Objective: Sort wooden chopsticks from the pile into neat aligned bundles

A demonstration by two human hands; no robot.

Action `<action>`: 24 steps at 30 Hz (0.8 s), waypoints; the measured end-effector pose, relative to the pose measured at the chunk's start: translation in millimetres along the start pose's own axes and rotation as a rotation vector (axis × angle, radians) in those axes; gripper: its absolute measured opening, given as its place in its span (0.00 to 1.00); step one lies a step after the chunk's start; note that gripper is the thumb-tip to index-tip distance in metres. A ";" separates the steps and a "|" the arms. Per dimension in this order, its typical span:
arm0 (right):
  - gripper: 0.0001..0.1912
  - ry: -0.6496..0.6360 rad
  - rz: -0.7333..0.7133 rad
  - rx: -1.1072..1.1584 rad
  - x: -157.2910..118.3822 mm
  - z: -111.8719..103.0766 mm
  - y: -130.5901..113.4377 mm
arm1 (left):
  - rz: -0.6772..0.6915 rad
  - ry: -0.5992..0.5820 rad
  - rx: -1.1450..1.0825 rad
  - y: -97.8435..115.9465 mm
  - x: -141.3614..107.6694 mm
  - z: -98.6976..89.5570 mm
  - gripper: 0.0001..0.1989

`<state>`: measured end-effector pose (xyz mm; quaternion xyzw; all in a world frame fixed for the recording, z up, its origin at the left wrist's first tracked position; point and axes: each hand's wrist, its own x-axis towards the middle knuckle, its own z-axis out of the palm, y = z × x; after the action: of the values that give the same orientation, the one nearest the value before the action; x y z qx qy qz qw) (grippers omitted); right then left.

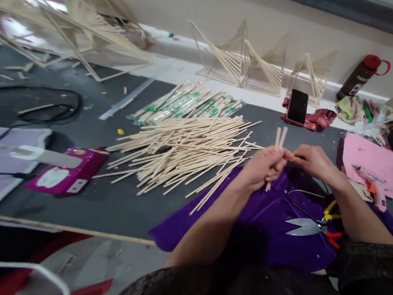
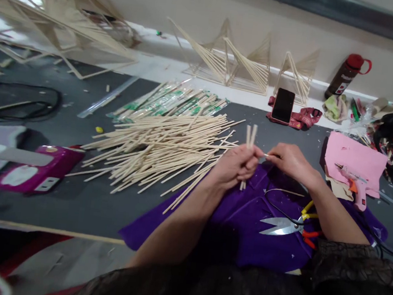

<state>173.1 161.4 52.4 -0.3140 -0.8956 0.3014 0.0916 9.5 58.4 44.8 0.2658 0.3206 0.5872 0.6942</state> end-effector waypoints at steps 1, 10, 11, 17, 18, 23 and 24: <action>0.13 -0.024 -0.012 -0.007 3.0 0.2 -0.6 | -0.045 -0.068 0.030 -7.7 -0.8 4.8 0.14; 0.12 -0.277 -0.050 0.199 46.5 32.1 -13.4 | -0.159 -0.265 0.159 -18.1 -6.2 7.6 0.13; 0.11 -0.283 -0.105 0.211 47.9 32.0 -16.2 | -0.159 -0.284 0.165 -18.6 -6.5 6.6 0.13; 0.15 0.117 0.060 0.133 41.2 1.5 10.2 | -0.278 -0.423 0.287 -32.1 -9.5 11.3 0.17; 0.15 0.158 0.152 0.120 39.1 -3.6 20.0 | -0.304 -0.464 0.311 -35.3 -9.8 12.8 0.18; 0.13 0.069 0.251 0.044 34.7 -2.7 48.1 | -0.360 -0.550 0.392 -48.3 -8.2 14.9 0.18; 0.13 0.041 0.196 0.002 34.8 0.5 47.5 | -0.365 -0.542 0.391 -49.7 -7.5 14.5 0.18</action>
<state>169.7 212.1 22.7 -0.4062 -0.8581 0.3035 0.0804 51.8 42.7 18.2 0.4774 0.2737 0.2899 0.7831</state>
